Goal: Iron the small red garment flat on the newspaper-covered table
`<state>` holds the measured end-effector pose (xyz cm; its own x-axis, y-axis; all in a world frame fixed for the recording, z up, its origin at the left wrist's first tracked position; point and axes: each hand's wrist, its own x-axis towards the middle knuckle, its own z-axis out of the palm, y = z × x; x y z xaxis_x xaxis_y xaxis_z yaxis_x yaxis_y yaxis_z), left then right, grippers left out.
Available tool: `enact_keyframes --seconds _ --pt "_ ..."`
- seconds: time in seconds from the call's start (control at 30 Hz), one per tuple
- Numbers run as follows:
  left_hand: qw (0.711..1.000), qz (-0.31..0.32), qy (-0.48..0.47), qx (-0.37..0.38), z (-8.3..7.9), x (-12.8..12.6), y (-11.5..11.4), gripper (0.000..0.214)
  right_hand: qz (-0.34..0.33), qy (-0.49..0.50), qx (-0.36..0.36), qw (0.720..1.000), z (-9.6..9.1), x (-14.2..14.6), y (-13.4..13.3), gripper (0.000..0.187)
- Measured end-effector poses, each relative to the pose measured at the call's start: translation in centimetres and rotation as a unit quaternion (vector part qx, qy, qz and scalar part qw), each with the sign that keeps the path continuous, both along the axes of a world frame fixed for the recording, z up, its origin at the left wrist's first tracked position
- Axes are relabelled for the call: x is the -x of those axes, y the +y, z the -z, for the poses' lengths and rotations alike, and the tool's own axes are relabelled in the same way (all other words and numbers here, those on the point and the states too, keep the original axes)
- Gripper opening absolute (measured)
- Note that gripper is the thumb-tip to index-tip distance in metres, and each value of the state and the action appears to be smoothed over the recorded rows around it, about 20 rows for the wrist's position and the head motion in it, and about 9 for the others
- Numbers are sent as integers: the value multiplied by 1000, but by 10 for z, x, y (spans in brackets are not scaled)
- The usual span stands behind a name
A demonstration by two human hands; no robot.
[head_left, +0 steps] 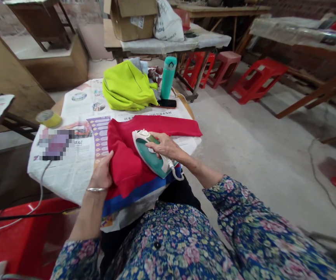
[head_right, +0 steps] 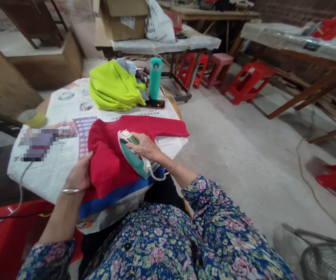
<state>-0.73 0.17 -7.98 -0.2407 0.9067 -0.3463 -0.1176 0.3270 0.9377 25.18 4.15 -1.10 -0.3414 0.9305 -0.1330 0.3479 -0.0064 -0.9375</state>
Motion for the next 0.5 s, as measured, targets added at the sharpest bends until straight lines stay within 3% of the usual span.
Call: enact_keyframes --seconds 0.1,0.17,0.23,0.33,0.4,0.5 --pt "996 -60 70 -5 24 11 -20 27 -1 -4 -10 1000 1 0 1 13" --pt "978 -102 179 -38 36 16 -32 31 3 -13 -10 1000 0 0 2 19" --pt "931 -125 333 -88 39 17 -43 43 7 -33 -2 999 -2 0 2 26" --pt "820 -123 526 -190 35 8 -59 50 -10 -62 -7 998 -9 -1 0 32" --pt "765 -73 583 -263 34 -2 -72 35 -39 -74 -25 996 -14 -2 -5 41" --pt "731 9 603 -320 43 -11 -100 15 -94 -66 -66 991 -23 0 -12 53"
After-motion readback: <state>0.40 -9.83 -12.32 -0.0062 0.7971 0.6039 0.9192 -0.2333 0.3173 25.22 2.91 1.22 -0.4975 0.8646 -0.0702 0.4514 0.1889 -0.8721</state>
